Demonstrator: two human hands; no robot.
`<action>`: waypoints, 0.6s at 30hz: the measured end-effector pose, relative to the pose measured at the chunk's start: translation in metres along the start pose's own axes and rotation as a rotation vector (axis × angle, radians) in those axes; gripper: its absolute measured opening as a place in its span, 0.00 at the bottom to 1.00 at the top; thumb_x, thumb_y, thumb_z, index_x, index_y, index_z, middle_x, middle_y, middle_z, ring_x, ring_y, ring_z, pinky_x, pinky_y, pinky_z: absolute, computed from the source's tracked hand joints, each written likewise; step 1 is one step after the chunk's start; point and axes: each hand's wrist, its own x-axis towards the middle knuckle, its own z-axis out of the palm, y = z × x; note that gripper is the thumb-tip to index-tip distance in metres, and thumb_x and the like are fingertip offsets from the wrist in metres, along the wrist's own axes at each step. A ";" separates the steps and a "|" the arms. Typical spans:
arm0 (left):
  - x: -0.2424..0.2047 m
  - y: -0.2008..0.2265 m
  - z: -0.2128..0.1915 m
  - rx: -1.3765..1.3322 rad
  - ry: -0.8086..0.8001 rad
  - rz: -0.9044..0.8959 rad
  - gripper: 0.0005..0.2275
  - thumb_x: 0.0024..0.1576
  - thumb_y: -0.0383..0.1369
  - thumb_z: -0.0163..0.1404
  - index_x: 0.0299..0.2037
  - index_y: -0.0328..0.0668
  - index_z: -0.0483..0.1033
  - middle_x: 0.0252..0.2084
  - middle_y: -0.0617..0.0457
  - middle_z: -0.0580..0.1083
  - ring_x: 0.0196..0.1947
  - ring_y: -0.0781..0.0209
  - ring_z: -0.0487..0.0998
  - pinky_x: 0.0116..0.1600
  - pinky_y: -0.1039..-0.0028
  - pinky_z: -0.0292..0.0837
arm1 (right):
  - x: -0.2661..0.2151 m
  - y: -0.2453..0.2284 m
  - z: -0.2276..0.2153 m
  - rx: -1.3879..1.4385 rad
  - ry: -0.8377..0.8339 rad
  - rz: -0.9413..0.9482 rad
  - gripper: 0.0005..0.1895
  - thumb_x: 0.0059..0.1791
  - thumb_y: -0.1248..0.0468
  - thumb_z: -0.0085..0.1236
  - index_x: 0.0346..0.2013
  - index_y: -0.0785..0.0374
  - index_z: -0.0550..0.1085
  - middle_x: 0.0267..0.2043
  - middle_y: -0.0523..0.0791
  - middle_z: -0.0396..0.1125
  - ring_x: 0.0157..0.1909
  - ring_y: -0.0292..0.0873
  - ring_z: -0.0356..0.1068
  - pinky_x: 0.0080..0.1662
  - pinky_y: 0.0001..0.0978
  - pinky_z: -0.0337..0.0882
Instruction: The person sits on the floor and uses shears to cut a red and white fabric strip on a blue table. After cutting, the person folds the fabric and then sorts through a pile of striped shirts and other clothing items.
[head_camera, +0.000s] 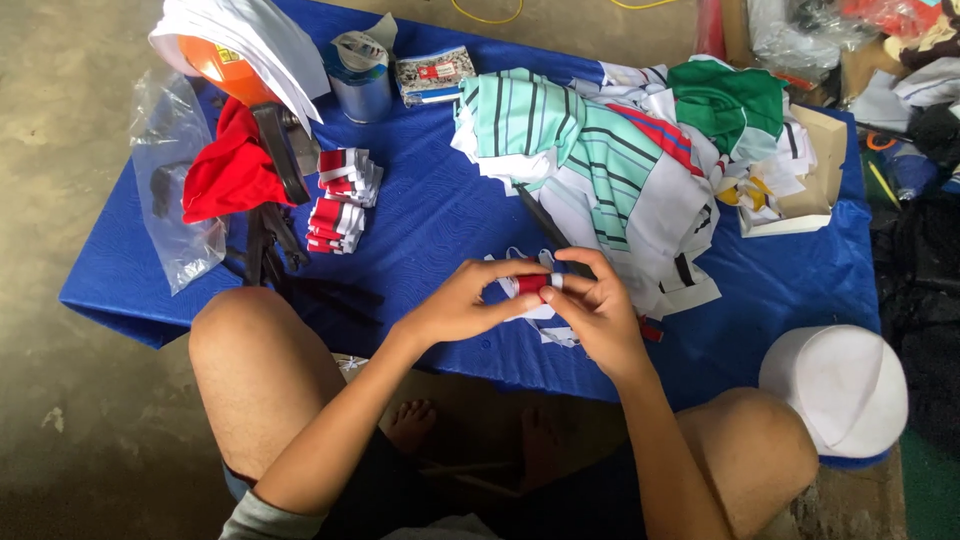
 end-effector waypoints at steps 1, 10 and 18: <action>-0.002 -0.006 0.001 0.000 0.000 0.000 0.13 0.61 0.31 0.55 0.54 0.34 0.78 0.45 0.34 0.80 0.51 0.41 0.80 0.59 0.50 0.72 | -0.002 -0.006 0.003 0.000 0.000 0.000 0.25 0.49 0.74 0.62 0.59 0.67 0.66 0.47 0.59 0.76 0.47 0.45 0.77 0.53 0.37 0.77; -0.005 -0.036 0.015 -0.117 -0.028 -0.151 0.18 0.54 0.31 0.63 0.55 0.41 0.79 0.44 0.43 0.82 0.48 0.53 0.82 0.56 0.57 0.76 | -0.001 -0.023 0.007 -0.035 -0.011 -0.021 0.26 0.48 0.75 0.62 0.60 0.68 0.66 0.41 0.56 0.77 0.42 0.43 0.78 0.46 0.35 0.80; -0.009 -0.048 0.017 -0.091 -0.058 -0.238 0.19 0.52 0.35 0.65 0.53 0.41 0.80 0.42 0.43 0.82 0.44 0.52 0.82 0.51 0.60 0.77 | -0.004 -0.033 0.008 -0.115 -0.053 0.044 0.27 0.48 0.73 0.61 0.61 0.67 0.66 0.40 0.54 0.78 0.40 0.40 0.78 0.44 0.32 0.80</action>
